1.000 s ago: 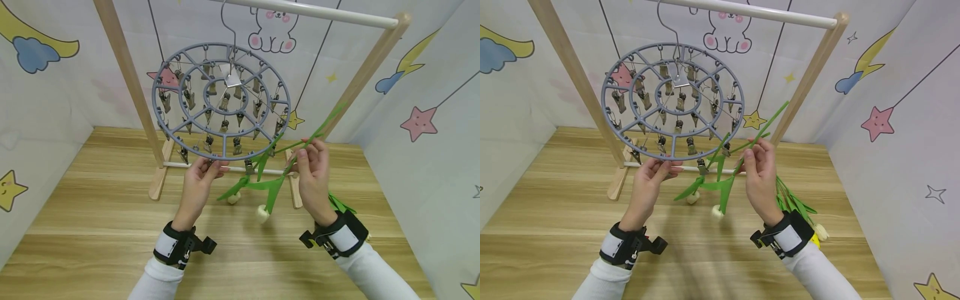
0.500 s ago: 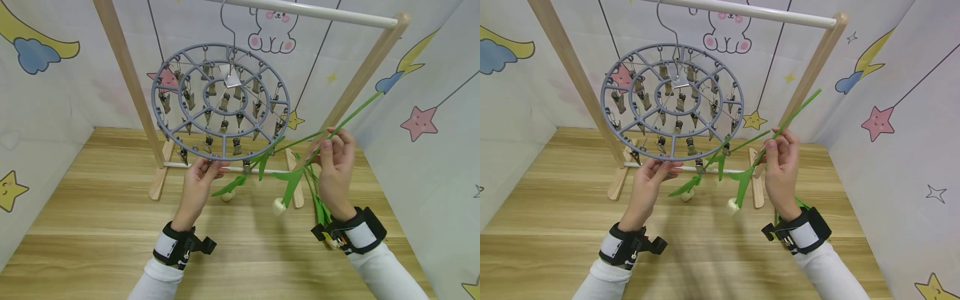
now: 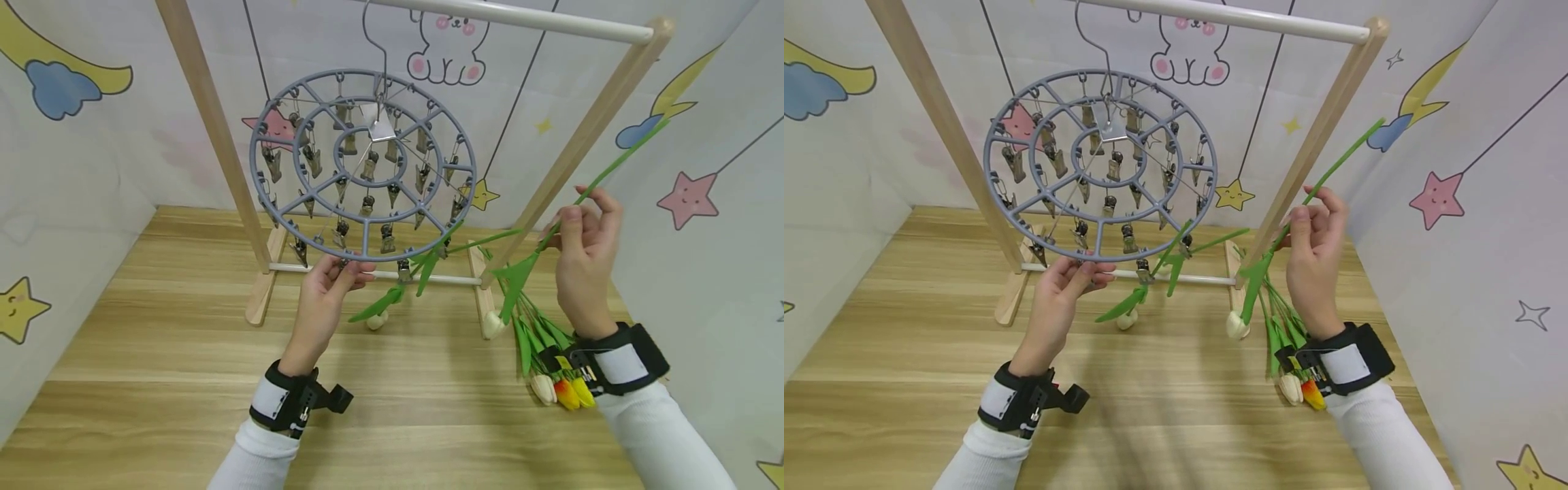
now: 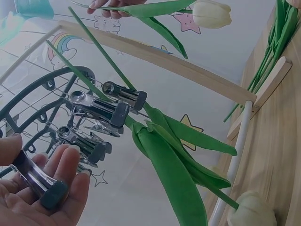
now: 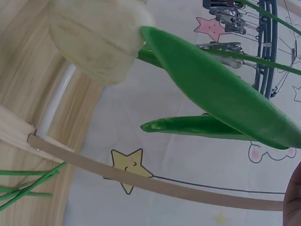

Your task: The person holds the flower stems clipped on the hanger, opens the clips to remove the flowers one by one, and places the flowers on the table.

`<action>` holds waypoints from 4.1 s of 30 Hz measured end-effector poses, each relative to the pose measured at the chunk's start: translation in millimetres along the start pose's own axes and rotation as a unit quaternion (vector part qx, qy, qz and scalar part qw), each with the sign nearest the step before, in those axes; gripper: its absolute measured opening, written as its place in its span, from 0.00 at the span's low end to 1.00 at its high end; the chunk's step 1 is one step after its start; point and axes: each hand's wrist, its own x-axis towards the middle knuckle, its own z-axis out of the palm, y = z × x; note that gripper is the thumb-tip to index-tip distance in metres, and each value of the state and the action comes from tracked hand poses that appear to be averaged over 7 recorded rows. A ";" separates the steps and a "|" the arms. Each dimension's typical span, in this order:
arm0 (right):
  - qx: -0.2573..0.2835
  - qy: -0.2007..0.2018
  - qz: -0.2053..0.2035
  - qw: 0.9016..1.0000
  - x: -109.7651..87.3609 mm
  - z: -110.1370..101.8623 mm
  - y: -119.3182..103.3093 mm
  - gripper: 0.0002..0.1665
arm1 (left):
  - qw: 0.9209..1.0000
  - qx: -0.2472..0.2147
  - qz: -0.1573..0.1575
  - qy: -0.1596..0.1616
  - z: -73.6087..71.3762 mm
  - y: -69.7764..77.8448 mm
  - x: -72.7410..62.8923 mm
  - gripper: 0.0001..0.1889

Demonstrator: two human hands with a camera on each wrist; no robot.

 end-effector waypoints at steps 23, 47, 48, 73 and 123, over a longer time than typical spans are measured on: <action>-0.262 0.062 -0.042 0.962 29.6 -44.1 2.2 0.18 | 1.000 -0.001 -0.005 -0.007 -1.4 1.2 -0.6 0.13; -0.521 0.010 -0.151 0.840 35.1 -115.4 49.7 0.19 | 1.000 0.004 -0.006 -0.006 -1.4 1.0 -3.2 0.12; -0.527 0.000 -0.145 0.838 33.5 -118.4 52.5 0.19 | 1.000 0.004 -0.006 -0.006 -1.4 0.8 -3.2 0.12; -0.607 -0.189 -0.057 0.770 -20.1 -157.4 117.3 0.23 | 1.000 0.008 -0.008 -0.003 -1.6 -0.2 -4.2 0.13; -0.524 -0.402 0.274 0.699 -32.8 -149.3 135.7 0.15 | 1.000 0.001 -0.005 -0.008 -3.3 1.2 -6.0 0.16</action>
